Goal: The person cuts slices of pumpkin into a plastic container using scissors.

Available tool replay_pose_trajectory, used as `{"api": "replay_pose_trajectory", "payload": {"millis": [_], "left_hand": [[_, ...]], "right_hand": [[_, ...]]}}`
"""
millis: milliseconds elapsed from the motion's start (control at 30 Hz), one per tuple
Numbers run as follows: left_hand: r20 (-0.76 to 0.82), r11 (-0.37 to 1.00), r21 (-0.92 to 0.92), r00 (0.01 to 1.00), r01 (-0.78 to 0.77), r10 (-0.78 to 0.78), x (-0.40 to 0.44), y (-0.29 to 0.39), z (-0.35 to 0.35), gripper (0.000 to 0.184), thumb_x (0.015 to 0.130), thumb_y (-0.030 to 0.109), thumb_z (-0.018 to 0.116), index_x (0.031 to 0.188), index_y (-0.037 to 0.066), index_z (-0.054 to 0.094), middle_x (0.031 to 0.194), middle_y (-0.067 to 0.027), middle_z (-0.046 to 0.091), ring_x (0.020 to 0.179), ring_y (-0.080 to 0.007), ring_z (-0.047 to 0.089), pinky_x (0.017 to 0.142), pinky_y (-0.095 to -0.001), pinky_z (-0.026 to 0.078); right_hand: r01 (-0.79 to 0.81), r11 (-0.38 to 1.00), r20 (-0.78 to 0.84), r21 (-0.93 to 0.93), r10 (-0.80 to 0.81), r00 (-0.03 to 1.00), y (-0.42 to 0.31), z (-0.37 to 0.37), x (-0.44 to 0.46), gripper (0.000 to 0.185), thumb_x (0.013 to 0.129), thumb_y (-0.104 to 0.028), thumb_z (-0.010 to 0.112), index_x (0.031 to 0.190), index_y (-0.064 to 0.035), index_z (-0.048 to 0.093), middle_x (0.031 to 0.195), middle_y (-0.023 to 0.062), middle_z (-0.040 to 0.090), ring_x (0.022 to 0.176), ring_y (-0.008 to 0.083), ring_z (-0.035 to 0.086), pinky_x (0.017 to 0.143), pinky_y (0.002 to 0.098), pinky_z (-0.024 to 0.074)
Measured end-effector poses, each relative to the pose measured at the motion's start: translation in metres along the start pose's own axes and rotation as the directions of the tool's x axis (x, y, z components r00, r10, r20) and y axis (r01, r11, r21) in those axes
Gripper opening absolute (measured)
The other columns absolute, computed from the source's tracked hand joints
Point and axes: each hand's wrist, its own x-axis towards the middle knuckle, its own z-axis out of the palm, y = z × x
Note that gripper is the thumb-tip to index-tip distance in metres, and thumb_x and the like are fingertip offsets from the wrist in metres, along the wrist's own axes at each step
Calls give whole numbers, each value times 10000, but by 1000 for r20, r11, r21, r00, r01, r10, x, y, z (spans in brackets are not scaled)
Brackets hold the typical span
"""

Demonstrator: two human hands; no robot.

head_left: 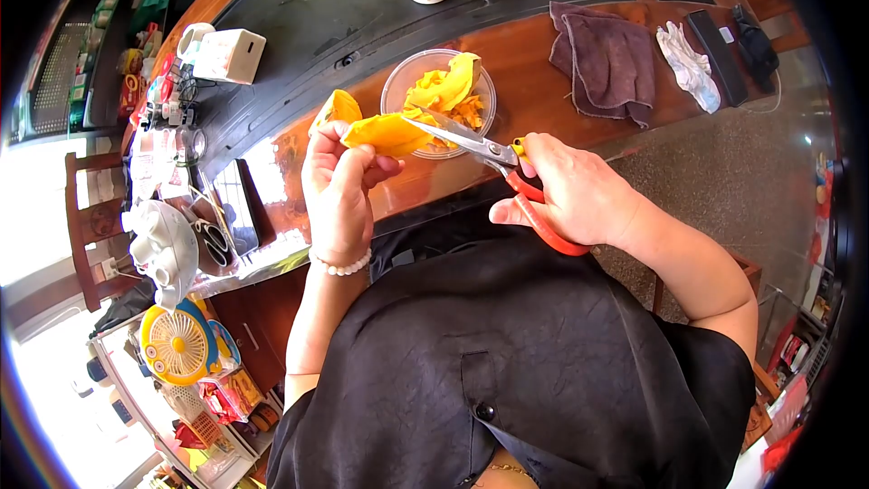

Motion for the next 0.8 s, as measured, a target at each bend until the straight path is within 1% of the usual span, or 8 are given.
{"api": "replay_pose_trajectory", "payload": {"millis": [100,167,367,500,567,700,767,800], "left_hand": [[4,998,-36,998,56,-56,1,0,-2,195,907,2,501,1097,35,479,914,-87,622,688,-131,645,742,-342,602],[7,996,-48,997,71,-71,2,0,-2,194,905,1,501,1096,34,482,911,-86,621,681,-132,642,738,-346,605],[1,995,-36,996,90,-90,3,0,-3,186,908,13,500,1094,29,492,900,-80,618,673,-129,641,727,-339,606],[-11,992,-36,993,117,-118,6,0,-6,181,908,28,505,1089,27,502,905,-73,622,669,-121,641,713,-334,606],[-14,992,-35,992,125,-126,6,0,-6,180,907,31,507,1087,26,507,905,-71,623,668,-118,641,709,-332,606],[-15,989,-35,990,141,-142,7,-2,-8,189,904,30,507,1093,19,516,902,-70,624,668,-115,638,704,-327,607],[-17,990,-34,990,140,-141,7,-3,-8,193,904,29,506,1096,17,518,902,-70,624,669,-115,638,703,-326,607],[-15,990,-35,990,138,-139,7,-3,-9,195,904,27,505,1098,15,517,907,-71,623,669,-116,638,703,-324,606]], "right_hand": [[76,993,-82,-86,-83,993,1,-1,-1,664,747,-574,754,912,-12,443,839,189,572,784,397,607,699,427,490],[14,983,-30,-181,-20,999,-1,-5,1,801,768,-701,638,1009,54,526,966,225,616,894,384,645,782,428,527],[81,975,-101,-207,-103,990,6,-2,4,694,803,-661,624,878,28,572,811,189,644,818,353,665,744,418,535],[78,976,-81,-205,-96,992,11,2,4,666,807,-656,623,810,9,583,751,181,645,771,345,668,720,419,534],[92,979,-106,-184,-113,988,13,5,4,542,795,-548,708,772,-26,564,710,162,616,693,360,630,654,420,499],[94,975,-111,-199,-118,987,11,4,4,538,798,-544,708,766,-26,567,706,160,619,688,360,632,648,420,500],[53,976,-44,-212,-63,997,9,0,6,670,794,-667,626,788,2,590,730,177,644,754,354,665,702,419,534],[53,976,-45,-212,-64,997,9,-1,5,670,794,-667,626,788,2,590,730,177,644,754,354,665,702,419,534]]}}
